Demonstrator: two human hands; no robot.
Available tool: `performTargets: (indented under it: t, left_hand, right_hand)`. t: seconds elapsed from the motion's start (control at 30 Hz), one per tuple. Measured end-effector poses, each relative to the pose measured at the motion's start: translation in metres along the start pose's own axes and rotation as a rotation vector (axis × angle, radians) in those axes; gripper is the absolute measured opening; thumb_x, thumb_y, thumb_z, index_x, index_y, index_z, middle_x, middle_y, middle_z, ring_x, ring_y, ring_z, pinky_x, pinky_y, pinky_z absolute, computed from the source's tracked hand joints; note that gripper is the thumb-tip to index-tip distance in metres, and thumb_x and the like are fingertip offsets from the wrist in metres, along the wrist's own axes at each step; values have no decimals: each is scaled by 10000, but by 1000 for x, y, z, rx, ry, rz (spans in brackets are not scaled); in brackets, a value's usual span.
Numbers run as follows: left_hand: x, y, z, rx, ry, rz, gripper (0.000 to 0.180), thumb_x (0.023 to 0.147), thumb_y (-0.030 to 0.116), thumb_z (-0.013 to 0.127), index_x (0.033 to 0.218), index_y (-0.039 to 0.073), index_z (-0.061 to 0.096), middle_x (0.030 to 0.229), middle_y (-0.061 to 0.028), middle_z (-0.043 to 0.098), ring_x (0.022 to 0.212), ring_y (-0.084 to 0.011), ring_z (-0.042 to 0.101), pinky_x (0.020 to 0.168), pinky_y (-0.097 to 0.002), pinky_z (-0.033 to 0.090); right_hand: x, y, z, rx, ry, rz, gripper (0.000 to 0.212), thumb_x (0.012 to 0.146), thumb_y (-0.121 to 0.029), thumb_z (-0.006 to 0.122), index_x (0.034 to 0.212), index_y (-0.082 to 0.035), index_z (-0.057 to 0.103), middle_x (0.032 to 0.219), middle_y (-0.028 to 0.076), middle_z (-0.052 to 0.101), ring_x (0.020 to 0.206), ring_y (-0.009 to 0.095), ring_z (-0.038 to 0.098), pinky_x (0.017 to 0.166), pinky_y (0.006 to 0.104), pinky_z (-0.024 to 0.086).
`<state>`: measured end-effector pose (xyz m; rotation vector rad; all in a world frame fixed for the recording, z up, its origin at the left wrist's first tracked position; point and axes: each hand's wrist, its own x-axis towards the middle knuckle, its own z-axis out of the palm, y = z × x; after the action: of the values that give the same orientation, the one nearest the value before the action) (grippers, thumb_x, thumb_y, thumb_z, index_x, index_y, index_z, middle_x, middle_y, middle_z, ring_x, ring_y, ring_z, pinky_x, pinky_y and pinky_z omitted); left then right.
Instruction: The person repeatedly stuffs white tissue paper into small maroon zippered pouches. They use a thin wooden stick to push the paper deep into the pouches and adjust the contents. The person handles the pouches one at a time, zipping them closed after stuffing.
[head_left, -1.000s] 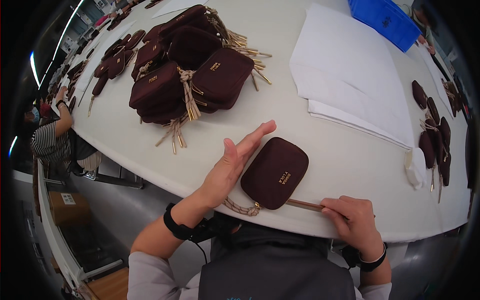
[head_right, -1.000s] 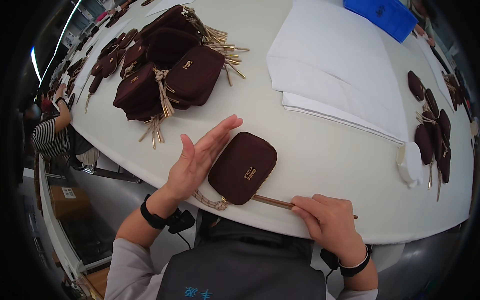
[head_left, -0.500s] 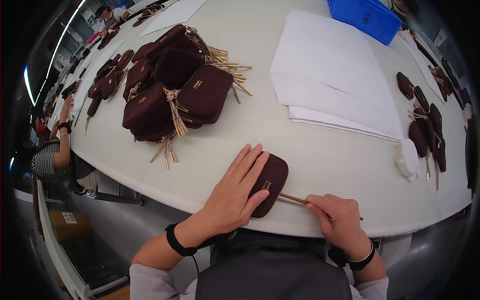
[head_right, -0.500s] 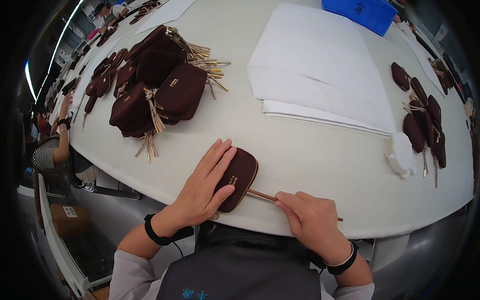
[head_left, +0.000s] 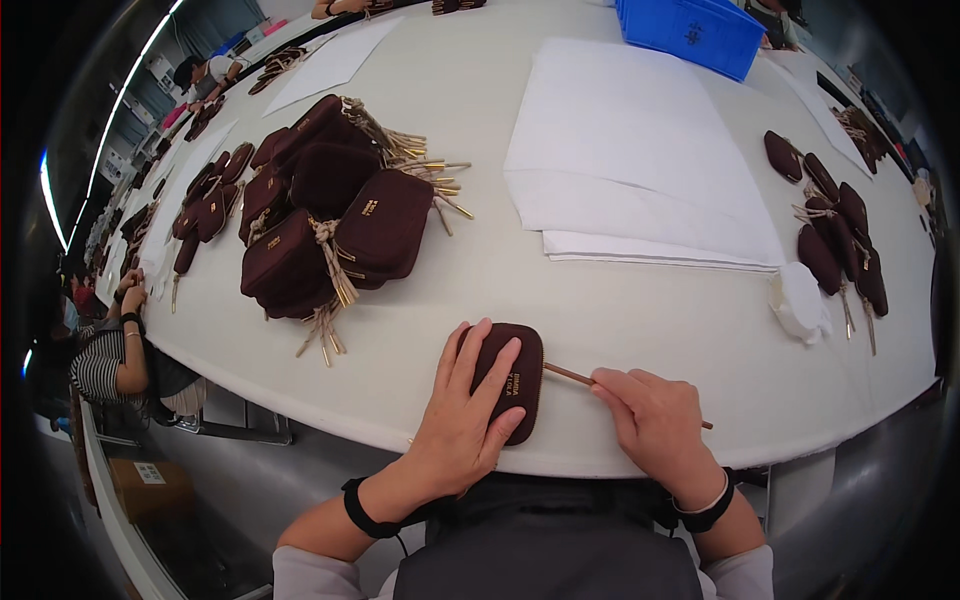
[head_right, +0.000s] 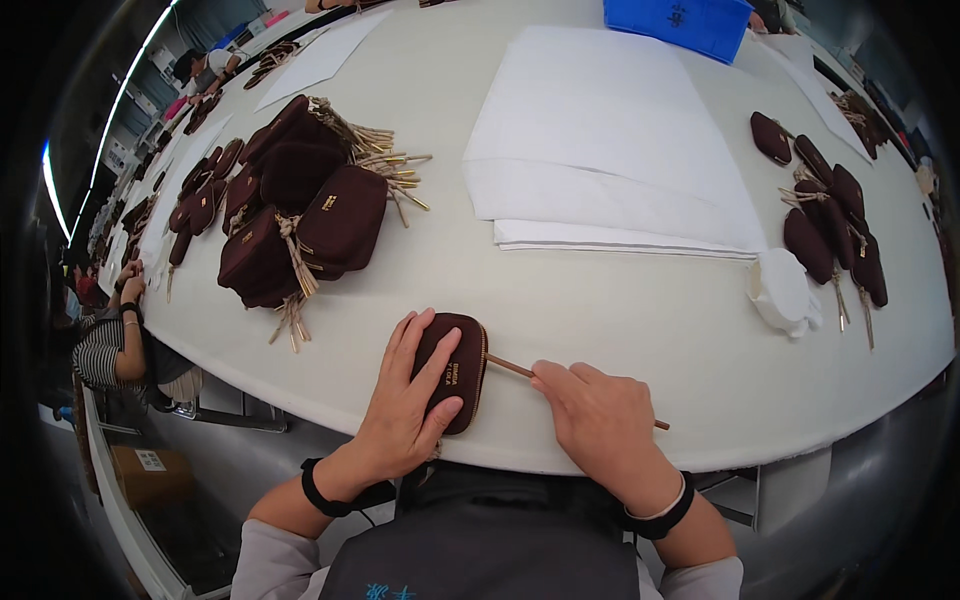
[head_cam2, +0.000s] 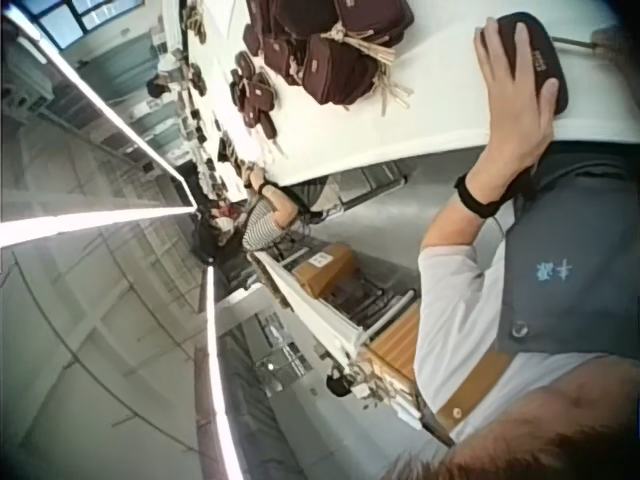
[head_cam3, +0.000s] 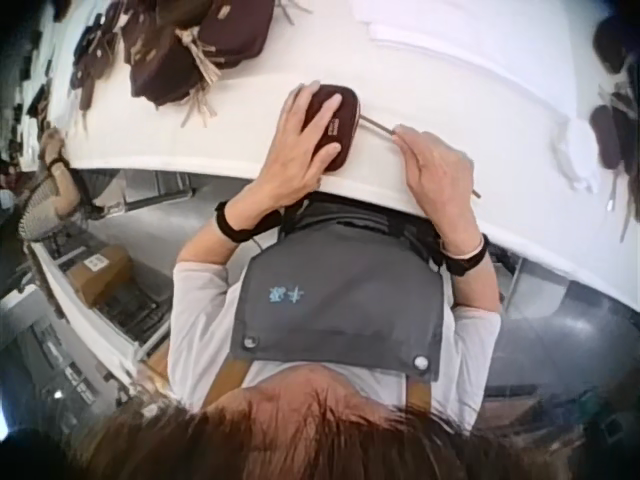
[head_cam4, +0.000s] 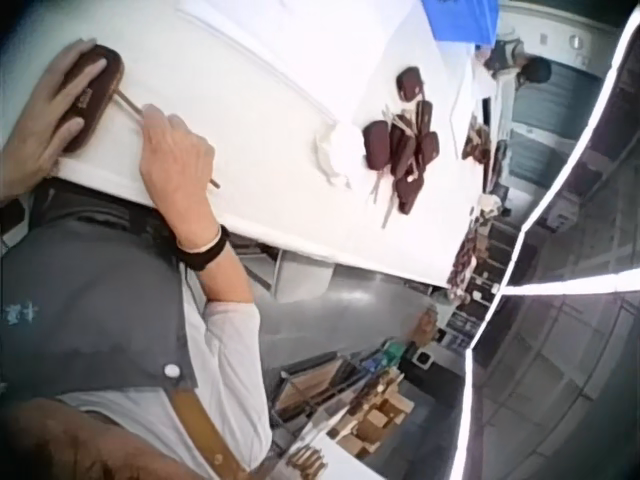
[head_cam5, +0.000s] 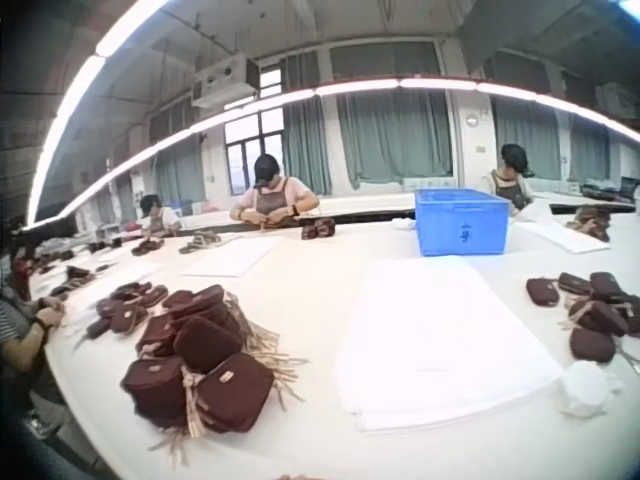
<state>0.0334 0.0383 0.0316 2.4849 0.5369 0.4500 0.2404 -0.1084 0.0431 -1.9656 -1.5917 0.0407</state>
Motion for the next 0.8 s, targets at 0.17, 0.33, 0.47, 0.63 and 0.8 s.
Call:
performTargets:
  t: [0.17,0.33,0.47,0.63,0.8]
  left_hand:
    - [-8,-2,-6,-73,171,56,595,934,208,678,1464,23,482,1571,-282,254,1453,-514,251,1174,-564,251]
    - [-11,1,-9,-871,532,230,952,871,22,750,1594,67,132,1578,-234,263,1386,-402,455,1056,-446,498]
    - [-23,-1,-20,-876,405,250,691,853,-5,759,1450,20,412,1335,-205,569,1232,-336,601,1075,-467,483]
    - [-17,4,-22,-1050,416,393,459,836,-28,769,1245,23,567,1210,-167,630,1169,-316,634,1116,-569,435]
    - [-26,-9,-18,-1445,441,254,424,855,13,778,1181,126,531,1139,-97,616,1135,-263,617,1187,-567,331]
  right_hand:
    - [8,-10,8,-13,114,-99,87,906,-176,715,985,-140,705,566,14,451,441,195,464,416,337,345]
    - [1,-18,-1,157,292,-298,191,794,-126,804,980,-134,761,583,0,499,453,149,466,414,290,326]
    - [-3,-20,-5,179,312,-335,225,764,-133,828,983,-137,778,594,-11,537,464,133,470,420,267,322]
    - [-5,-21,-18,148,267,-382,257,755,-167,843,1005,-152,780,591,-29,525,462,118,452,424,257,314]
    - [0,-24,-45,43,228,-449,294,749,-201,850,1034,-195,778,611,-56,509,469,90,430,422,241,297]
